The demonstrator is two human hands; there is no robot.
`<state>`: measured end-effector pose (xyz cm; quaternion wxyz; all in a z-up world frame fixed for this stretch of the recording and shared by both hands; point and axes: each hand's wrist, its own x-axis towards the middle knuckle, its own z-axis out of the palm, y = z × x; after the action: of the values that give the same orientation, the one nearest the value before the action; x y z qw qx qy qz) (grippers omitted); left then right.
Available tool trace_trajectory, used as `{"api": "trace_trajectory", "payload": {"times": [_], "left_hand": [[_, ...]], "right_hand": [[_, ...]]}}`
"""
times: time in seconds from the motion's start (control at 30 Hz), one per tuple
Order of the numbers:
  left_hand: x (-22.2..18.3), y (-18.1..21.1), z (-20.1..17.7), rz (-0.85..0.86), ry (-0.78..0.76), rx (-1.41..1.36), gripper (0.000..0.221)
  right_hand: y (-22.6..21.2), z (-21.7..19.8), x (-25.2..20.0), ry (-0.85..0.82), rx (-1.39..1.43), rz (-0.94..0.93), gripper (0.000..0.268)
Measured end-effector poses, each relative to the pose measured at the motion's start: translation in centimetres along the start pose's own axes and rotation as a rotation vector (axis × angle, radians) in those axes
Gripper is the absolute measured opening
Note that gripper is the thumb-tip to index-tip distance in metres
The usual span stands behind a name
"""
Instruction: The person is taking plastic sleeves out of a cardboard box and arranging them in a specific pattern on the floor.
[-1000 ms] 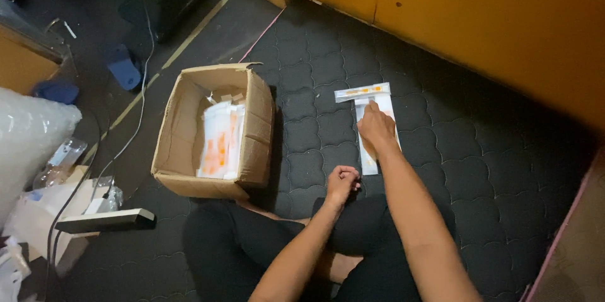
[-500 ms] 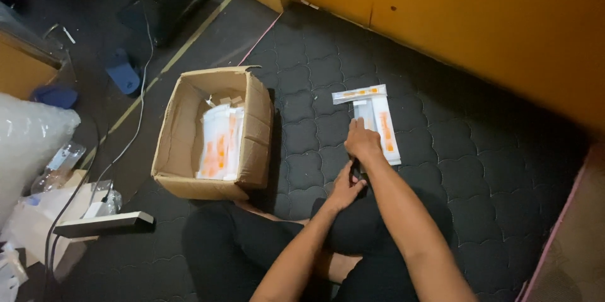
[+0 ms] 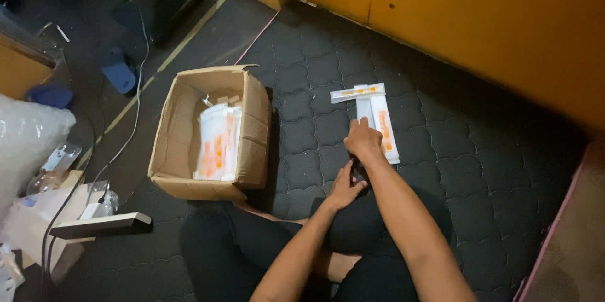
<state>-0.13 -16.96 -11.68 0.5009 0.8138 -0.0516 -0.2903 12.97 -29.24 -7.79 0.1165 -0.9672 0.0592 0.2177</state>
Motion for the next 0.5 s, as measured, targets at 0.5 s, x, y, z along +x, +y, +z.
{"api": "trace_trajectory", "payload": {"times": [0.5], "left_hand": [[-1.5, 2.5, -0.6, -0.058, -0.056, 0.021, 0.086]], "right_hand": [[0.0, -0.1, -0.6, -0.063, 0.029, 0.036, 0.050]]}}
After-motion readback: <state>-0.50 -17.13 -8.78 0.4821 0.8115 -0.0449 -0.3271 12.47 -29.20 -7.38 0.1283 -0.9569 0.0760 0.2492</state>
